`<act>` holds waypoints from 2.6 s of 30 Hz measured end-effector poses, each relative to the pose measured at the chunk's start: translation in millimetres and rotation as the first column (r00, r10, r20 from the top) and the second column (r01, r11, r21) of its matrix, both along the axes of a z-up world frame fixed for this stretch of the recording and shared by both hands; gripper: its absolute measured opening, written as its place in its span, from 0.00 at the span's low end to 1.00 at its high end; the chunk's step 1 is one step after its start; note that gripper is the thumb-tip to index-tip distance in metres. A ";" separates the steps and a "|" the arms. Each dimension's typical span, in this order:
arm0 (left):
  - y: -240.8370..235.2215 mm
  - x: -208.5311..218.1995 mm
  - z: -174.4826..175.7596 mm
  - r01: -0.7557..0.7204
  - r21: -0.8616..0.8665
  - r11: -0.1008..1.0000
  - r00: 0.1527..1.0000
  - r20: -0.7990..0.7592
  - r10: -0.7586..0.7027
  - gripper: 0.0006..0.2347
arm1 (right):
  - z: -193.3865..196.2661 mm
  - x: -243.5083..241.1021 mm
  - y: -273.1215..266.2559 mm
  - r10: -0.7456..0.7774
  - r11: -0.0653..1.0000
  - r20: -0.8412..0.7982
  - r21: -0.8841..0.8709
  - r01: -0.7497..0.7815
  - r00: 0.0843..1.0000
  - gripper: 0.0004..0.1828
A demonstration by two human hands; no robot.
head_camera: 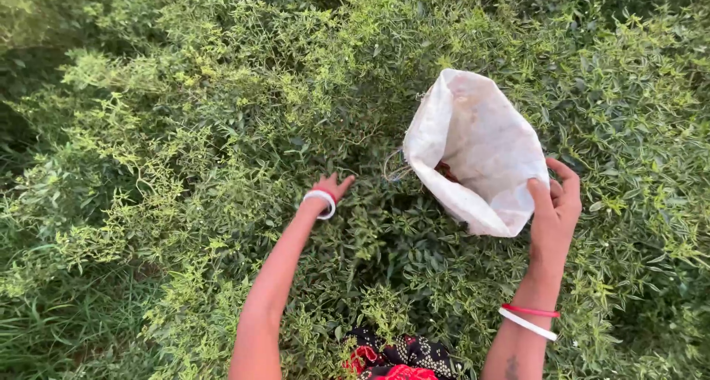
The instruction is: Harvesting chili peppers from bushes into a white sack.
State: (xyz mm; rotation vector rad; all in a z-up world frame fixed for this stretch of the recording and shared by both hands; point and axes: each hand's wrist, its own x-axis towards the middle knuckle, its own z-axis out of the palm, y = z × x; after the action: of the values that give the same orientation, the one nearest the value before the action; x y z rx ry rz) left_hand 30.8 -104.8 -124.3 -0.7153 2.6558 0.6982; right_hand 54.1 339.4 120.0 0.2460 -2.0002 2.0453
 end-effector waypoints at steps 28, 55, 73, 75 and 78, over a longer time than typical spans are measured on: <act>-108.1 147.4 -3.4 -0.111 -0.501 0.858 0.957 0.179 0.228 0.33 | -14.3 4.6 4.5 0.016 0.999 0.004 -0.041 -0.016 1.000 0.22; 106.7 90.0 44.0 0.249 -0.147 0.957 0.955 0.203 -0.217 0.34 | -10.8 11.6 0.4 0.004 1.000 0.001 0.013 -0.004 1.000 0.22; 116.8 95.8 42.1 0.311 -0.157 0.937 0.943 0.171 -0.284 0.37 | -9.3 12.2 0.6 -0.014 1.000 0.009 -0.021 0.014 1.000 0.22; 110.0 91.8 43.4 0.308 -0.163 0.937 0.945 0.167 -0.282 0.37 | -10.2 12.8 0.6 -0.013 1.000 0.003 -0.008 0.013 1.000 0.22; 91.0 78.1 51.0 0.356 -0.143 0.923 0.923 0.205 -0.325 0.36 | -10.9 12.2 -0.6 0.003 1.000 -0.016 -0.031 -0.004 1.000 0.22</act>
State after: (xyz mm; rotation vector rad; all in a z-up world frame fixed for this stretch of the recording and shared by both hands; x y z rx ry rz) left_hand 108.9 -13.8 -73.2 -0.3190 2.6000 0.2907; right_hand 66.3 338.8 109.1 0.2587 -1.9590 2.0680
